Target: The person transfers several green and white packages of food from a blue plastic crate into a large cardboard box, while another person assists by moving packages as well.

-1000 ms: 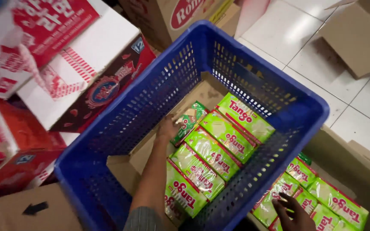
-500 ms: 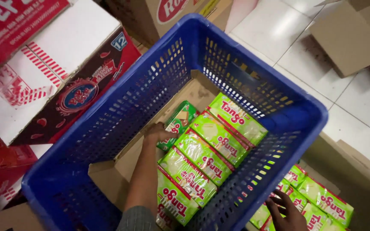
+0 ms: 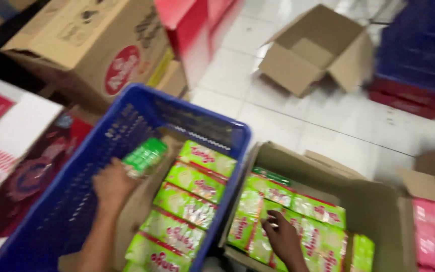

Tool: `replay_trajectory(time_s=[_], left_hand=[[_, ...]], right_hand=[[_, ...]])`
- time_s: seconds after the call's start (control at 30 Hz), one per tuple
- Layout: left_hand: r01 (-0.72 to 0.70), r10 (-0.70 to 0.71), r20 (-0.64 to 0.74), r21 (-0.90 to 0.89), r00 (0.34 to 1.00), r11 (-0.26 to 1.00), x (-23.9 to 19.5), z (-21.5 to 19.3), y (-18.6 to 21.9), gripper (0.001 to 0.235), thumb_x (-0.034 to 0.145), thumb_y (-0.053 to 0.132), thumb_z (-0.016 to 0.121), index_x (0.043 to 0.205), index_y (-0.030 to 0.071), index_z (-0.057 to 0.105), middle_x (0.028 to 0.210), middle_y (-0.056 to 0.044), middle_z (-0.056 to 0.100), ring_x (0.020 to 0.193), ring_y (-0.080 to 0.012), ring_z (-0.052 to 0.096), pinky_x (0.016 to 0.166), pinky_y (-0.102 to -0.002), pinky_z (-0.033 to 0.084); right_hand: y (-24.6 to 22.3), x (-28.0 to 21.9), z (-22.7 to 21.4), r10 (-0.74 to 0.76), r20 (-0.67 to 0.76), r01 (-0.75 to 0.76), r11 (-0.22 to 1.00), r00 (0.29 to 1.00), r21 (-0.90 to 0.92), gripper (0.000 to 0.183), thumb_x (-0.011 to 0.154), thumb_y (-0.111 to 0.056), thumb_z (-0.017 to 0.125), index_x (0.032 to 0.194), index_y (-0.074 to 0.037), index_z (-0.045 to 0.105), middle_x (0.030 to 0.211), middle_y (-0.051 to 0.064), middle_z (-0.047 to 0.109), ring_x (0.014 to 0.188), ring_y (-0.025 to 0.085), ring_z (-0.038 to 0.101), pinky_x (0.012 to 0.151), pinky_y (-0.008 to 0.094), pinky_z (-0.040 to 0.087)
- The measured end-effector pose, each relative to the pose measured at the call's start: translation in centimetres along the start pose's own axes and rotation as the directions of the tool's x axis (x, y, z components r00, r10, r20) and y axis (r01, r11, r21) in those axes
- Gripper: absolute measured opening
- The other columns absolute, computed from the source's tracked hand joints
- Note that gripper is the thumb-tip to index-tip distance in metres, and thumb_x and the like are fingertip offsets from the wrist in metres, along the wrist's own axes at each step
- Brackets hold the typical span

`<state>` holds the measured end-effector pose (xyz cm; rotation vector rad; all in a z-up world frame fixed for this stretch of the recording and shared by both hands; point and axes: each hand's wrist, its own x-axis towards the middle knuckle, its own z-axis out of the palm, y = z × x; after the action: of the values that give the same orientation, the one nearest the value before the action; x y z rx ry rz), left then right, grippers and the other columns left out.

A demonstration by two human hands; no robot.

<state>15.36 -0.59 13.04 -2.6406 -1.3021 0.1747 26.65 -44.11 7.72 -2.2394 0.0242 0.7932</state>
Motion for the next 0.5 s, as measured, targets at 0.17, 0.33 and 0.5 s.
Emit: replay_trajectory(time_s=[0.17,0.33,0.5], left_hand=[[-0.204,0.186,-0.242,-0.053,0.952,0.977,-2.8,-15.5,5.0,0.069,0.064,0.065,0.072,0.105,0.011,0.059,0.098,-0.014,0.069,0.09,-0.0364,0.067,0.072,-0.049,0.051],[-0.541,0.446,-0.496,-0.058,0.745,0.839,-8.3,-23.5,14.4,0.053,0.065,0.049,0.074,0.105,0.018,0.059,0.091,-0.006,0.066,0.081,-0.0312,0.064,0.062,-0.046,0.049],[-0.829,0.751,-0.373,-0.107,0.545,0.549,-14.7,-24.1,24.8,0.073,0.054,0.047,0.083,0.115,0.02,0.054,0.106,-0.003,0.064,0.096,-0.0263,0.06,0.075,-0.044,0.044]], right_hand=[[-7.0,-6.1,-5.4,-0.169,-0.288,0.239,0.943,0.943,0.232,0.039,0.084,-0.029,0.062,0.12,-0.015,0.066,0.114,0.005,0.074,0.106,0.018,0.069,0.092,0.034,0.053],[-11.6,-9.3,-13.4,-0.692,-0.495,0.711,0.677,0.525,-0.193,0.051,0.084,-0.021,0.067,0.131,-0.008,0.051,0.128,0.014,0.059,0.12,0.028,0.056,0.102,0.04,0.045],[-12.2,-8.6,-20.0,-0.849,-0.018,0.402,0.269,0.528,-0.875,0.105,0.066,-0.069,0.069,0.151,-0.025,0.027,0.157,0.004,0.03,0.144,0.028,0.028,0.1,0.07,0.026]])
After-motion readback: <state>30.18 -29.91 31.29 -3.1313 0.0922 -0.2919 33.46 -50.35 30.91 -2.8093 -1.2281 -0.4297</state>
